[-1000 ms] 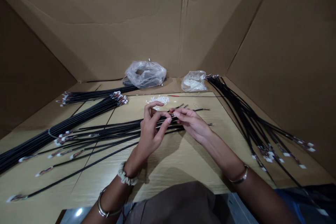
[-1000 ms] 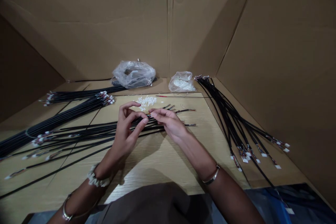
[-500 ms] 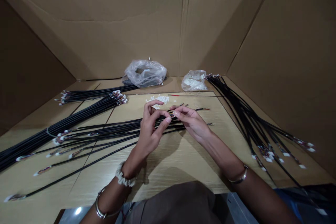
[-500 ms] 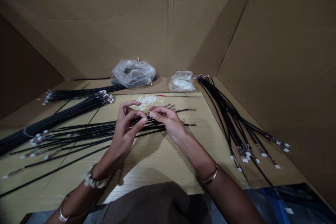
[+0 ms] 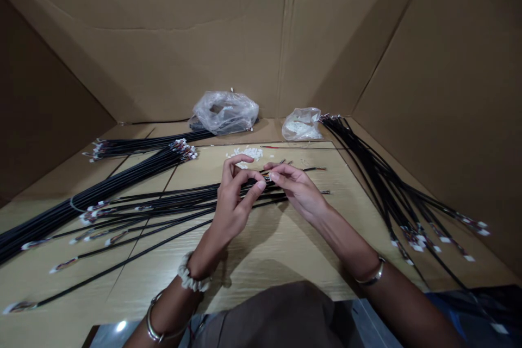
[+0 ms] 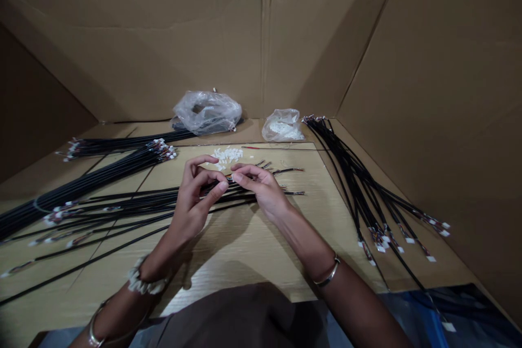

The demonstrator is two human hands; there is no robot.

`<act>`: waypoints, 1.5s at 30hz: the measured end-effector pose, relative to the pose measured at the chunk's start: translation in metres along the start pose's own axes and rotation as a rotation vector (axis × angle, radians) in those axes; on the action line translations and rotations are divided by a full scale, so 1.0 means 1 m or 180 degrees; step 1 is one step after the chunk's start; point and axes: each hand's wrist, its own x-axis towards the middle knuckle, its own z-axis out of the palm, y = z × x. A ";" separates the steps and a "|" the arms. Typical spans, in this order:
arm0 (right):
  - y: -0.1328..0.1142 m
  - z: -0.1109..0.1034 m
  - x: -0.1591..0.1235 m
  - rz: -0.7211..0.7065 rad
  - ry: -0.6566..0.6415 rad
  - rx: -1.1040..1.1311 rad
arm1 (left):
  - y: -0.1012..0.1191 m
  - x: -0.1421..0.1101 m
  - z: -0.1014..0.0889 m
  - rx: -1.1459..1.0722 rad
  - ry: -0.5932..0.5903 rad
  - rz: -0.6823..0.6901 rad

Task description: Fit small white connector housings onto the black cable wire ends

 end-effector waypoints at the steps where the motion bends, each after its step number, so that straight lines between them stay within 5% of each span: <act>1: 0.000 0.000 0.000 0.0000 0.0007 0.0020 | 0.000 0.000 0.000 0.0011 0.0020 0.0016; 19: 0.011 0.014 -0.004 0.0377 0.0366 0.0766 | 0.004 -0.002 0.001 0.0621 0.0277 0.0359; 35: 0.016 0.030 -0.014 0.0238 0.0797 0.0986 | 0.003 -0.003 0.002 0.1113 0.0153 0.0645; 45: -0.013 0.015 -0.007 0.0371 0.0304 0.0656 | 0.002 0.002 -0.007 0.0993 0.0059 0.0698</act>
